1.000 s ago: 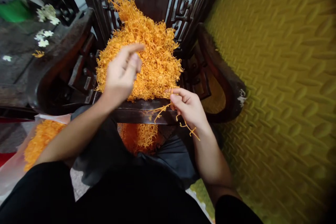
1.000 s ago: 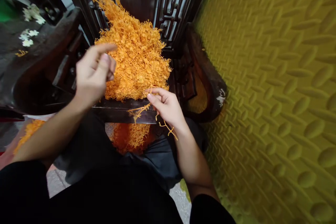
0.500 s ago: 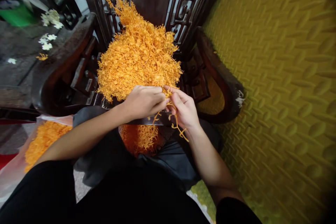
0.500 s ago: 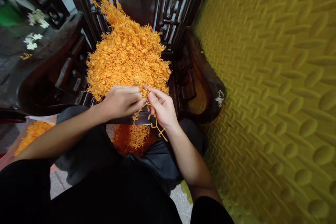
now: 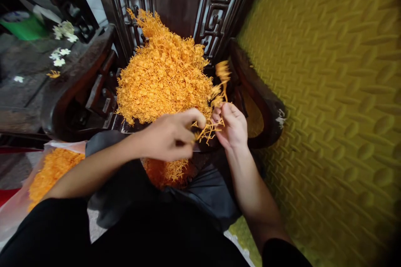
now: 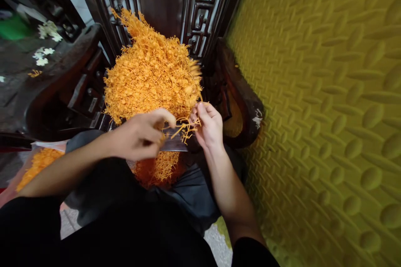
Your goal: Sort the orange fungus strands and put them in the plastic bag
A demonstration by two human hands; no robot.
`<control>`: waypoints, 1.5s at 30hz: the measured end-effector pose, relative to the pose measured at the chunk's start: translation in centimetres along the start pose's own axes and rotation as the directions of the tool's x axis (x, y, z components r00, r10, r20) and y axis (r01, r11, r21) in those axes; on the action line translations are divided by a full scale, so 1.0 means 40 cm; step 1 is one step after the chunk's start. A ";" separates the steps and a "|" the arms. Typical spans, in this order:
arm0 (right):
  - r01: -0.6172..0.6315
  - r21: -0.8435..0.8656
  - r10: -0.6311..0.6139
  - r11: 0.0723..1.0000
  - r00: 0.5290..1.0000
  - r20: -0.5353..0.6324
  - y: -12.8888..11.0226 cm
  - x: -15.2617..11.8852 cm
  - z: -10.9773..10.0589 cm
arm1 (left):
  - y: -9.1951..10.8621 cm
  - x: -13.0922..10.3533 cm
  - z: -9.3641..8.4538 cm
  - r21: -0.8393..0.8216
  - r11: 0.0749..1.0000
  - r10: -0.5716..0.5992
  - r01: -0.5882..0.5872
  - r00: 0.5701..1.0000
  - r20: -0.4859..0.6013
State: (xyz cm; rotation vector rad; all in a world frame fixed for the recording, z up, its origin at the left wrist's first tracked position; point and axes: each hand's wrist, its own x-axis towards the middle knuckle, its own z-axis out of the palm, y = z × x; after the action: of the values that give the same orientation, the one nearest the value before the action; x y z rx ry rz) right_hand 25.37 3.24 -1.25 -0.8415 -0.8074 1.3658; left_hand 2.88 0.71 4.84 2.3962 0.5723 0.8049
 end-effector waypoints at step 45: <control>-0.052 -0.288 0.068 0.956 0.997 0.044 0.065 -0.062 0.052 | -0.091 0.011 0.072 0.724 0.685 -0.196 0.085 0.978 0.070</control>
State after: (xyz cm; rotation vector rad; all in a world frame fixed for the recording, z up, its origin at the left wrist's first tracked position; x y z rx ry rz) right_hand 22.19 0.89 -2.54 -1.0651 -1.0462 1.3475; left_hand 4.28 2.71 0.87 3.0222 1.1767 0.3485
